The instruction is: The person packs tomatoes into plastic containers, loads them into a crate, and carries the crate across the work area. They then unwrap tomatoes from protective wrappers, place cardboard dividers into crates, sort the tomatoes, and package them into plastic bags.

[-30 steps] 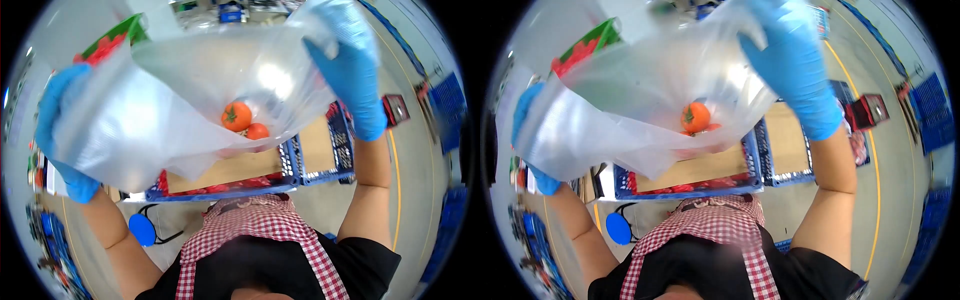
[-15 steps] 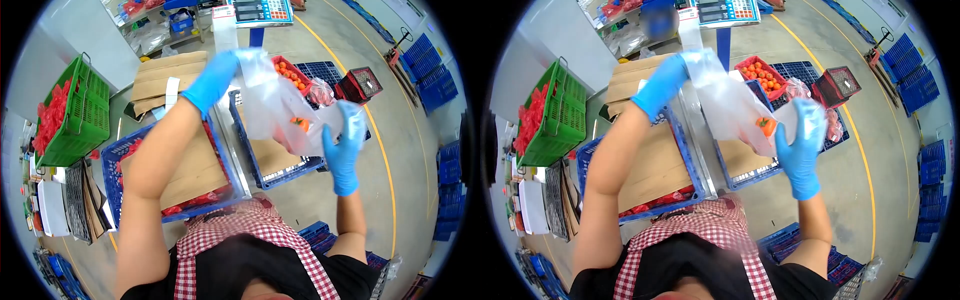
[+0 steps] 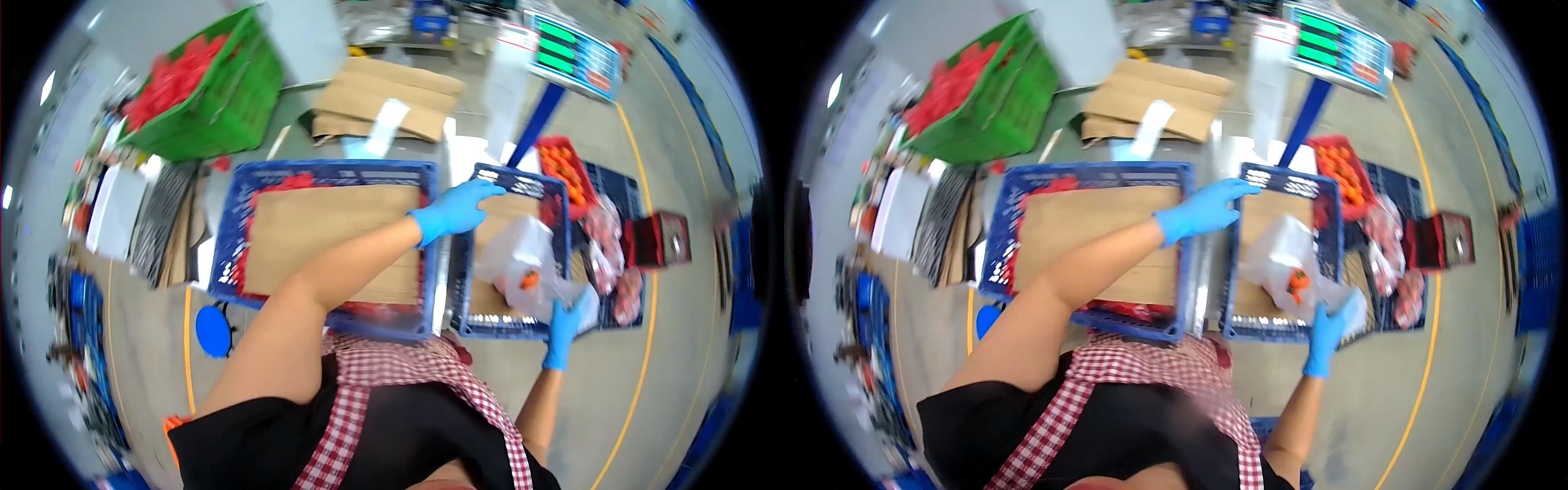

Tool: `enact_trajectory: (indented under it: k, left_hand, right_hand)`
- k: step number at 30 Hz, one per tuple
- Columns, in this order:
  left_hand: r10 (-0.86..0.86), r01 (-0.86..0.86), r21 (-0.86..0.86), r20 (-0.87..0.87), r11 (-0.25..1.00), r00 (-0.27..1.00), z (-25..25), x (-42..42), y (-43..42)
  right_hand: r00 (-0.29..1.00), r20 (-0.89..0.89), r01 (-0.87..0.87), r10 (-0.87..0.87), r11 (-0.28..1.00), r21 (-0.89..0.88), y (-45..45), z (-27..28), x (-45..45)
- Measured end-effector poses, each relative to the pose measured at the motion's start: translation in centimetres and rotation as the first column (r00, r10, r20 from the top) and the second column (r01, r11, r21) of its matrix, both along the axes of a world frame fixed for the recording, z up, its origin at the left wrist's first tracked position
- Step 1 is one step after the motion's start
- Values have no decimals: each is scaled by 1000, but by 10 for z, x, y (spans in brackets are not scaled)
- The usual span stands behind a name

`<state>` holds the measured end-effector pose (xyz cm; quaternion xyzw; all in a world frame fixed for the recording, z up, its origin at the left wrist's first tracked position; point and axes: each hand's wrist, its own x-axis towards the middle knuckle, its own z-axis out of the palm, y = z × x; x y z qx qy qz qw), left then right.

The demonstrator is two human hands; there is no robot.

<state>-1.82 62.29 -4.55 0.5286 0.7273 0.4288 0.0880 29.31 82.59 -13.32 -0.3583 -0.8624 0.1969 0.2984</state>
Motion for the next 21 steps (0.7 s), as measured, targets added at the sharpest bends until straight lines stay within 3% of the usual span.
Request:
enact_trajectory:
  k: [2, 3, 4, 5, 6, 7, 8, 10, 11, 13, 14, 16, 17, 18, 20, 21]
  left_hand:
    - [291, -291, 89, 12, 953, 957, -11, -28, -68]
    - [445, -449, 149, 65, 881, 893, 13, -32, -113]
    - [628, -626, 93, 13, 774, 778, -2, -51, -161]
    - [764, -765, 78, -177, 639, 620, -6, -52, -213]
    - [777, -870, -78, -418, 486, 472, -43, -63, -273]
    - [831, -911, -322, -408, 257, 379, -38, -58, -308]
    - [865, -843, -538, -422, 1, 271, -34, -48, -332]
    - [872, -787, -615, -358, 47, 332, -43, -35, -365]
    - [874, -755, -652, -323, 72, 362, -46, -32, -381]
    - [874, -732, -678, -395, -69, 284, -34, -29, -375]
    - [870, -711, -688, -431, -143, 241, -28, -27, -371]
    - [874, -720, -685, -412, -111, 258, -23, -31, -373]
    - [872, -724, -685, -402, -85, 278, -20, -34, -379]
    - [909, -770, -638, -312, 15, 276, -20, -34, -389]
    - [944, -842, -498, -124, 208, 307, -17, -32, -410]
    - [868, -803, -332, 192, 496, 457, -2, -33, -426]
  right_hand:
    - [998, 65, 32, -2, 890, -454, -1, -3, 13]
    - [953, 272, 40, 134, 832, -553, 0, 2, 21]
    - [849, 452, 86, 275, 772, -630, 0, 14, 22]
    - [780, 504, 77, 371, 742, -666, -16, 43, 18]
    - [694, 553, 87, 461, 709, -700, -42, 76, 6]
    - [601, 587, 100, 543, 677, -729, -67, 100, -7]
    - [697, 451, -42, 557, 660, -750, -87, 112, -22]
    - [799, 125, -337, 589, 610, -717, -127, 129, -50]
    - [785, 60, -385, 616, 562, -732, -149, 141, -69]
    - [742, -71, -477, 666, 450, -755, -191, 157, -111]
    - [709, -52, -500, 703, 450, -740, -204, 155, -125]
    - [645, -13, -554, 764, 457, -696, -229, 140, -153]
    - [630, 42, -601, 776, 520, -607, -238, 130, -162]
    - [559, 185, -691, 808, 577, -435, -245, 129, -169]
    - [557, 147, -675, 817, 549, -493, -259, 122, -172]
    - [561, 105, -653, 821, 516, -555, -265, 120, -175]
